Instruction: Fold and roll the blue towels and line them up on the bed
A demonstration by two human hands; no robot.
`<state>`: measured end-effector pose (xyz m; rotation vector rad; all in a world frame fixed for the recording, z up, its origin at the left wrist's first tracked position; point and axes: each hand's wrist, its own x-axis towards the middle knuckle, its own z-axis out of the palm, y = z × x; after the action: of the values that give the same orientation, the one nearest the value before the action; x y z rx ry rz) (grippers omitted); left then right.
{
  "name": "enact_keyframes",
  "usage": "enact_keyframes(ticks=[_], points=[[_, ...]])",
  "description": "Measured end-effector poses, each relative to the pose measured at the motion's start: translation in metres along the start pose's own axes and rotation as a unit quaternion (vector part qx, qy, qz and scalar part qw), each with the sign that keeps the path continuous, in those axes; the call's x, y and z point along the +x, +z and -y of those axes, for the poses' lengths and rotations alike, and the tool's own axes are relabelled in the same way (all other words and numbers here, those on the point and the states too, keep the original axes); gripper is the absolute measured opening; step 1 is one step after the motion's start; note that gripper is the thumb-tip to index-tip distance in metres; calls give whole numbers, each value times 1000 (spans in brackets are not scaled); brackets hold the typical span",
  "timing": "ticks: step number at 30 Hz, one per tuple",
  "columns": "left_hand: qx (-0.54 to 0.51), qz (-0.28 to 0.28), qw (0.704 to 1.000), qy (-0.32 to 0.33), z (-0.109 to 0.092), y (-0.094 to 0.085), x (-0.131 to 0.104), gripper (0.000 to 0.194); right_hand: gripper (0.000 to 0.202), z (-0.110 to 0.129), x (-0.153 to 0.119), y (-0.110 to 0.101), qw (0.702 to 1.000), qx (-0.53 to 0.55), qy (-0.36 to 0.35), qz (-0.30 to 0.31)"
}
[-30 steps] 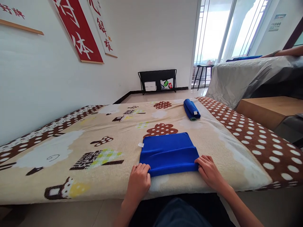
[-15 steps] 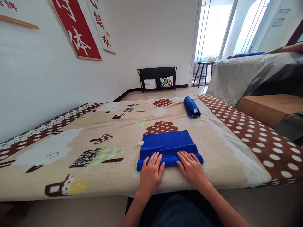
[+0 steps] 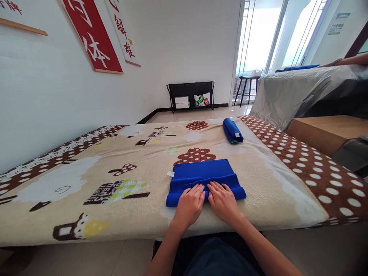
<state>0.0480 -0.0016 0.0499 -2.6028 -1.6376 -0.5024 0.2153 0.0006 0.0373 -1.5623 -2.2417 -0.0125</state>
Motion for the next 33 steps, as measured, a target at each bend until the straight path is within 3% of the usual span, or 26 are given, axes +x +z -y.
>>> enact_keyframes(ticks=[5,7,10,14,16,20,23,26,29,33], points=[[37,-37,993,-107,44,-5,-18,43,48,-44,-5,-5,995,-38,89,-19],[53,-55,987,-144,51,-8,-26,43,48,-59,-10,-10,992,-50,110,-22],[66,-69,983,-154,36,-9,-25,45,48,-56,-10,-14,992,-57,110,-23],[14,0,1000,-21,-1,-3,2,45,45,-20,3,-7,999,-24,17,15],[3,22,1000,14,-9,2,15,44,44,-9,12,-2,999,-10,-9,35],[17,17,999,-34,13,3,20,44,45,-22,21,4,998,-20,40,33],[38,1,995,-96,40,-5,6,44,45,-49,14,-1,995,-40,91,23],[58,-15,988,-144,51,-13,-9,44,44,-64,4,-10,990,-59,130,12],[73,-29,984,-159,39,-13,-9,46,44,-55,2,-15,991,-60,118,8],[33,20,998,-47,7,-4,15,43,41,-19,13,-9,999,-19,14,37]])
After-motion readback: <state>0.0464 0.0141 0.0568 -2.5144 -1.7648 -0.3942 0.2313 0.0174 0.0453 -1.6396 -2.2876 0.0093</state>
